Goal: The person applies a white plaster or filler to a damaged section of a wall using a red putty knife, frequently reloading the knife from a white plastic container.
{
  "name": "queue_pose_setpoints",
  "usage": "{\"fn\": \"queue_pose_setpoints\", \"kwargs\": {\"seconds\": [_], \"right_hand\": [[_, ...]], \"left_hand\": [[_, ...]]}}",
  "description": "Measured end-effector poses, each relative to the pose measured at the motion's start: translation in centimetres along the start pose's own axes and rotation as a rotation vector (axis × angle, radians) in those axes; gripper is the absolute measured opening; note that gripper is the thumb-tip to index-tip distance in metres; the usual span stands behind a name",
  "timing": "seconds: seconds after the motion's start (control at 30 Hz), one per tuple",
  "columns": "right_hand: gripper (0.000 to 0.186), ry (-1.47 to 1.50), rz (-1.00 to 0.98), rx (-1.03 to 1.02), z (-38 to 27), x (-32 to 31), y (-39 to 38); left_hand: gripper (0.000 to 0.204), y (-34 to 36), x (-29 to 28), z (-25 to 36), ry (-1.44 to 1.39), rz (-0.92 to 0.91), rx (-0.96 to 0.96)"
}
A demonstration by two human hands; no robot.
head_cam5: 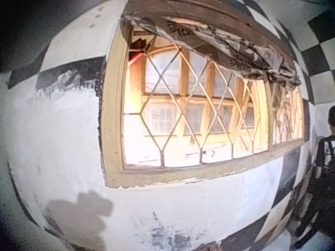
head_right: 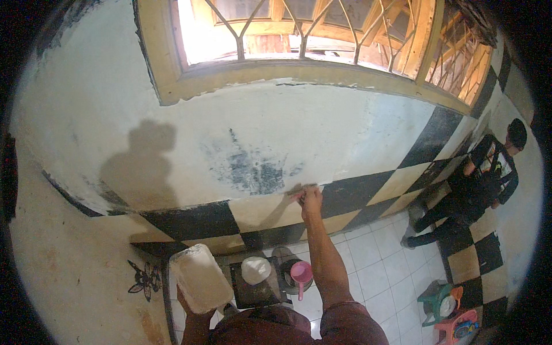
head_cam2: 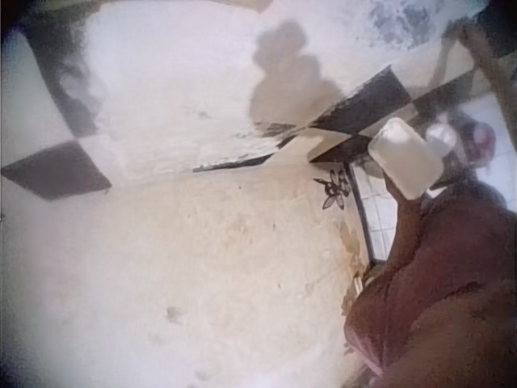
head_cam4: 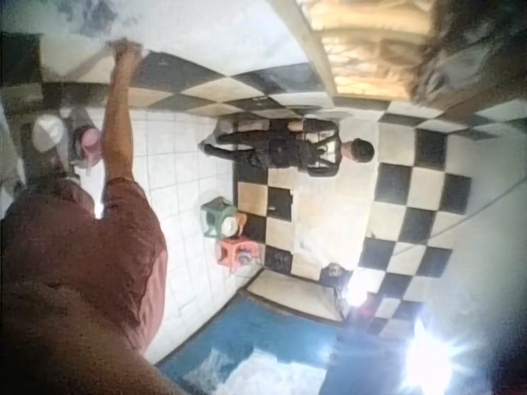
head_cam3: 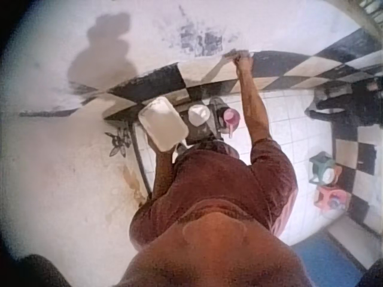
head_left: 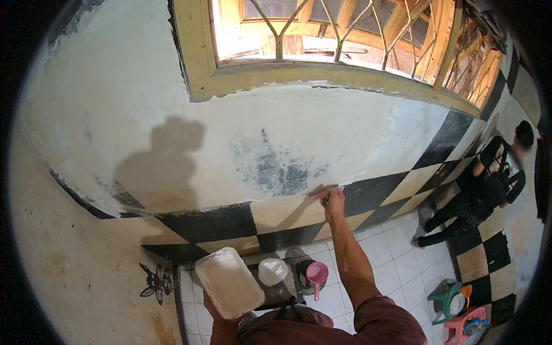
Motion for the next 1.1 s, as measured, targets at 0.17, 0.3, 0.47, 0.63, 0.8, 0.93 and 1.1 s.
{"fn": "queue_pose_setpoints", "kwargs": {"seconds": [0.17,0.3,0.47,0.63,0.8,0.93,1.1], "right_hand": [[0.013,0.005,-0.181,-0.193,-10.4,5.0,-3.1],[0.014,0.152,-0.094,-0.182,-11.9,5.1,-6.0],[0.011,0.078,-0.075,-0.093,-0.1,-1.2,-6.0],[0.015,0.15,-0.054,0.14,5.0,-1.1,-3.8],[0.009,0.253,-0.088,-0.154,-8.4,10.5,-3.6],[0.004,0.318,-0.139,-0.23,-18.0,13.5,-7.9],[0.03,0.373,-0.21,-0.31,-14.5,10.0,-10.1]], "left_hand": [[0.058,-0.2,1.4,0.5,0.254,-0.028,0.136],[0.057,0.2,2.0,0.1,-0.049,0.034,0.041],[0.069,0.7,-1.3,-0.3,0.002,-0.013,0.05],[0.057,0.5,-0.8,0.2,0.207,-0.081,0.106],[0.06,0.0,1.6,0.6,0.171,-0.021,0.118],[0.065,0.6,-0.4,0.3,0.025,-0.027,0.017],[0.066,0.8,-0.3,0.6,-0.021,-0.024,0.039]]}}
Point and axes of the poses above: each hand's wrist, its own y-axis towards the middle knuckle, its own x-axis out of the palm, z = x × y, the point moved 4 cm from there along y, towards the middle knuckle, and after that the axes turned 5 degrees about -y, right-handed, at the moved point
